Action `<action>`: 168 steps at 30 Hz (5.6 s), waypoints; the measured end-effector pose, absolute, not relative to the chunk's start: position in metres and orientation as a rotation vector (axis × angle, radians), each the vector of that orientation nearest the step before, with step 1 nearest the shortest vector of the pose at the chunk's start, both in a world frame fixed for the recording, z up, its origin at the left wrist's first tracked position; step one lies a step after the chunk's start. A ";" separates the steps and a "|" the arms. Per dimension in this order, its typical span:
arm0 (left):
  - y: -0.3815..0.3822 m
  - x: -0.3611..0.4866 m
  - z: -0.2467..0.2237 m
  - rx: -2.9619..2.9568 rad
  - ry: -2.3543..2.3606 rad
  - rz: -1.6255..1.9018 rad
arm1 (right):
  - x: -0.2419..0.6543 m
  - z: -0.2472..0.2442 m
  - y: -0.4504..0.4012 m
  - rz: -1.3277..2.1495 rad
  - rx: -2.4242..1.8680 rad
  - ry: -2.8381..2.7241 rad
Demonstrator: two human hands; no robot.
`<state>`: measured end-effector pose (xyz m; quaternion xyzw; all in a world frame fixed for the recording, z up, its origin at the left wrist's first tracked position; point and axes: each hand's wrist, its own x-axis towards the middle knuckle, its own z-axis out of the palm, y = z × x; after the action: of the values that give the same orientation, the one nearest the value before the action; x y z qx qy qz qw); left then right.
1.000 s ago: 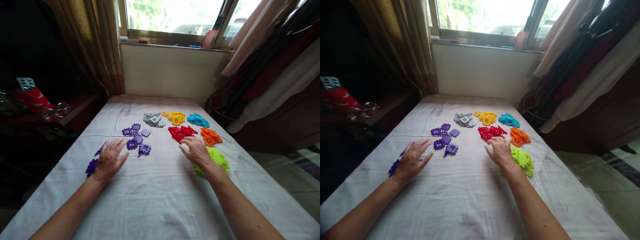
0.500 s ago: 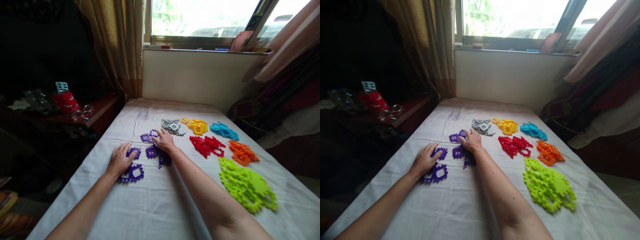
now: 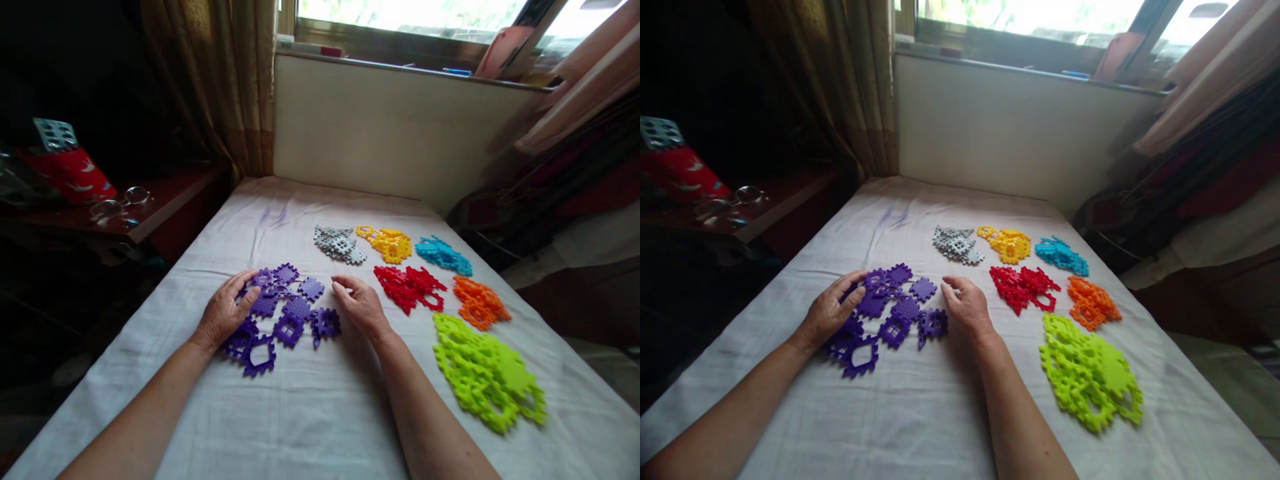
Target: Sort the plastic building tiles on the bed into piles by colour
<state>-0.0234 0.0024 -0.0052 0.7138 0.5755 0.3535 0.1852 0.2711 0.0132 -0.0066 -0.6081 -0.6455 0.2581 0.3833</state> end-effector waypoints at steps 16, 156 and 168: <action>0.011 -0.027 -0.009 1.757 1.880 1.196 | 0.284 -0.023 -0.048 0.398 -1.244 -2.090; 0.018 -0.026 -0.016 1.411 1.676 1.464 | 0.304 -0.030 -0.030 -0.184 -1.770 -1.610; 0.015 -0.024 -0.015 1.430 1.695 1.424 | 0.225 -0.006 -0.058 0.068 -1.308 -2.042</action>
<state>-0.0241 0.0152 -0.0155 0.5254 0.6227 0.5231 0.2501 0.2252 -0.0577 -0.0061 -0.5050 -0.7885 0.0263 0.3501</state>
